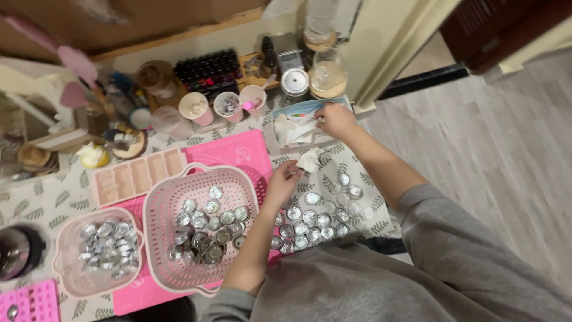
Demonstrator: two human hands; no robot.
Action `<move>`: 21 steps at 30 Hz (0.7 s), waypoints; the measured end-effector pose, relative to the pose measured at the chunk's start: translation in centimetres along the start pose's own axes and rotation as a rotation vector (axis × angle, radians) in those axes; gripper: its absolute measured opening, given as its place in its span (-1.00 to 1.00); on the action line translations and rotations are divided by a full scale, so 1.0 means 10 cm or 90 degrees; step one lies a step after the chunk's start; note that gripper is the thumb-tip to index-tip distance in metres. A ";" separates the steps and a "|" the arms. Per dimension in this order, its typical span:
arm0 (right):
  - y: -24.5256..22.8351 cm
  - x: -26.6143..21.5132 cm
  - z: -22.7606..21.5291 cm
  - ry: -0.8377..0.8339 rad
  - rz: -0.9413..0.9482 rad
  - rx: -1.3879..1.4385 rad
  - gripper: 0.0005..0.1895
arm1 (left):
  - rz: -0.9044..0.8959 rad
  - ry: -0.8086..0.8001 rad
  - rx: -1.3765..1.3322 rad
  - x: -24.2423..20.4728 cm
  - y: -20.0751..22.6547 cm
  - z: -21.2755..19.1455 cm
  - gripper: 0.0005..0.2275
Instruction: Cleaning small metallic candle holders with a paper towel.
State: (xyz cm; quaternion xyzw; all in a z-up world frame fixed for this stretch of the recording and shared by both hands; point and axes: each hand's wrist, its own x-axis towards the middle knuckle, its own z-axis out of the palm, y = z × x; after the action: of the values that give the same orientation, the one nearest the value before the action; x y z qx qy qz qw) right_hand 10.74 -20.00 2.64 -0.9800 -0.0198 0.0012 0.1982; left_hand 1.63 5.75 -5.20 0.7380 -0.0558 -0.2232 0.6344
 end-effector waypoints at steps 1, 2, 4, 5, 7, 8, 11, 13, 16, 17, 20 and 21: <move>-0.06 0.03 -0.03 -0.005 -0.010 0.002 -0.79 | -0.003 0.011 -0.002 -0.08 0.09 -0.09 -0.58; -0.11 0.06 -0.06 -0.066 0.002 -0.037 -0.71 | -0.006 0.019 -0.032 -0.16 0.19 -0.17 -0.61; -0.15 0.12 -0.04 -0.128 0.007 -0.076 -0.63 | -0.010 0.035 -0.063 -0.29 0.31 -0.30 -0.65; -0.13 0.14 0.02 -0.135 -0.030 -0.114 -0.56 | -0.005 0.046 -0.084 -0.35 0.33 -0.37 -0.66; -0.09 0.19 0.13 -0.144 -0.070 -0.151 -0.49 | -0.001 0.061 -0.106 -0.43 0.35 -0.46 -0.68; -0.07 0.21 0.18 -0.150 -0.053 -0.213 -0.59 | 0.016 0.068 -0.133 -0.45 0.35 -0.50 -0.69; -0.07 0.21 0.21 -0.152 -0.014 -0.235 -0.72 | 0.036 0.080 -0.170 -0.50 0.39 -0.57 -0.71; -0.12 0.18 0.13 -0.149 0.009 -0.194 -0.74 | 0.040 0.084 -0.179 -0.53 0.46 -0.61 -0.72; -0.24 0.10 -0.02 -0.157 -0.039 -0.026 -0.70 | 0.039 0.086 -0.188 -0.56 0.54 -0.64 -0.73; -0.29 0.08 -0.06 -0.205 -0.038 -0.051 -0.63 | 0.042 0.083 -0.189 -0.56 0.54 -0.65 -0.73; -0.31 0.02 0.02 -0.211 -0.093 -0.109 -0.57 | 0.047 0.072 -0.193 -0.55 0.51 -0.62 -0.74; -0.29 0.02 0.08 -0.167 -0.152 -0.141 -0.58 | 0.050 0.066 -0.195 -0.54 0.50 -0.61 -0.74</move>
State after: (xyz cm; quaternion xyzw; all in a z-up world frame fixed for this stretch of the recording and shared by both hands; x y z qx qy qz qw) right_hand 10.82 -16.99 3.08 -0.9779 -0.1615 0.1033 0.0834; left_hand 0.23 12.31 1.56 0.6406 -0.0172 -0.1654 0.7496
